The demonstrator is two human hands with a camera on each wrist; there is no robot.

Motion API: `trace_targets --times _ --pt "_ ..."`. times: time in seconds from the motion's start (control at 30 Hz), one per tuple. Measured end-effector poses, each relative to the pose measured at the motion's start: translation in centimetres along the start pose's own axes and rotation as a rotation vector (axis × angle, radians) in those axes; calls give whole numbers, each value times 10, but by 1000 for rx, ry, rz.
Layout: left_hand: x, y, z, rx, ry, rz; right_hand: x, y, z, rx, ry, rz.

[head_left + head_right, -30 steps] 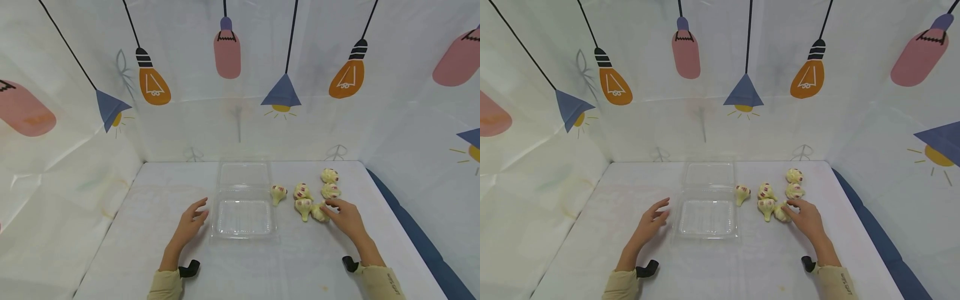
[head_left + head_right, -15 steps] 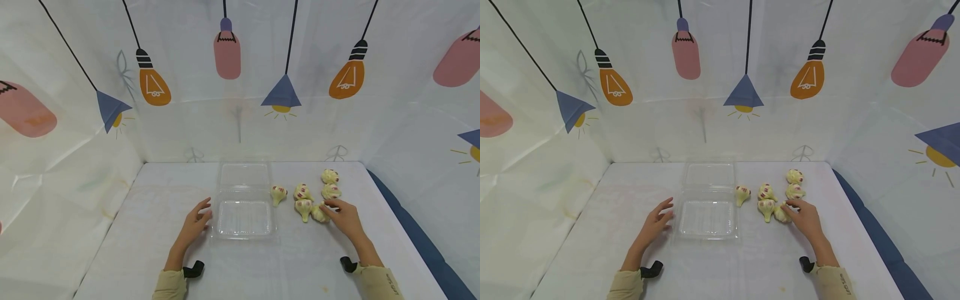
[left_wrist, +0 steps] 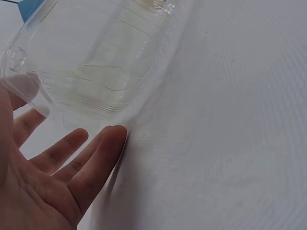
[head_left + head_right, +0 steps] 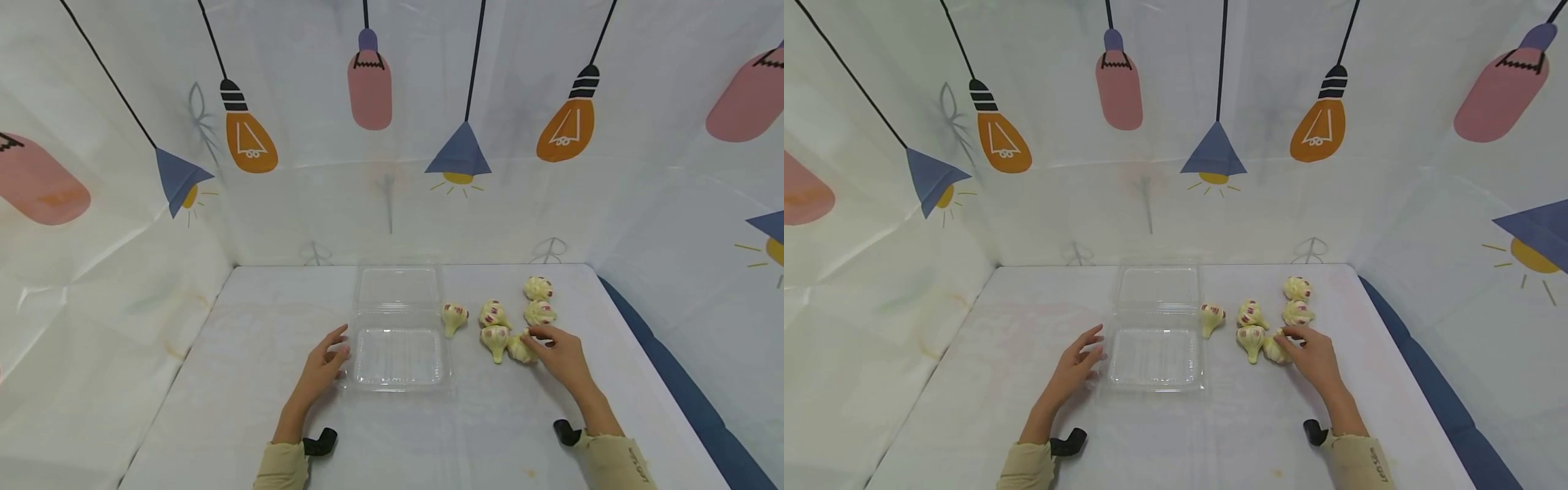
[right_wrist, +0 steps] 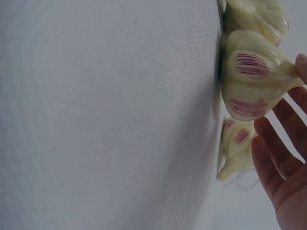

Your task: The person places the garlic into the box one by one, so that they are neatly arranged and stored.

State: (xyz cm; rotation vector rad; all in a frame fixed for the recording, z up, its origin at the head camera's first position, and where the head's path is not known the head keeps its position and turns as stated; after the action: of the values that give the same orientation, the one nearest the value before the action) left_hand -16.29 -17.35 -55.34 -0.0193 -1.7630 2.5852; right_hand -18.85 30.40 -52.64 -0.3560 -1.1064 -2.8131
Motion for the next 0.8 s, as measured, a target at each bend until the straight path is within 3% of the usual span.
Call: trace_targets --times 0.57,0.8 --pt "-3 1 -6 -34 -43 -54 -3 -1 -2 -6 -44 51" --pt "-5 -6 -6 -28 -34 -34 -6 1 -1 -3 -110 80"
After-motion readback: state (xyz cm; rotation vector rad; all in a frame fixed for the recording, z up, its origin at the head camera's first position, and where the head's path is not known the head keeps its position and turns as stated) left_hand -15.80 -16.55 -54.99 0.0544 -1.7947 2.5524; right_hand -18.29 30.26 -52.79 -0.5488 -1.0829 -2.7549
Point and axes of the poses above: each hand's wrist, its own x-axis towards the middle knuckle, its own z-axis out of the back of the hand, y = z × x, the point moved 1 cm from there along x, towards the middle knuckle, and after that the axes turned 1 degree about x, right-handed, at the moved point
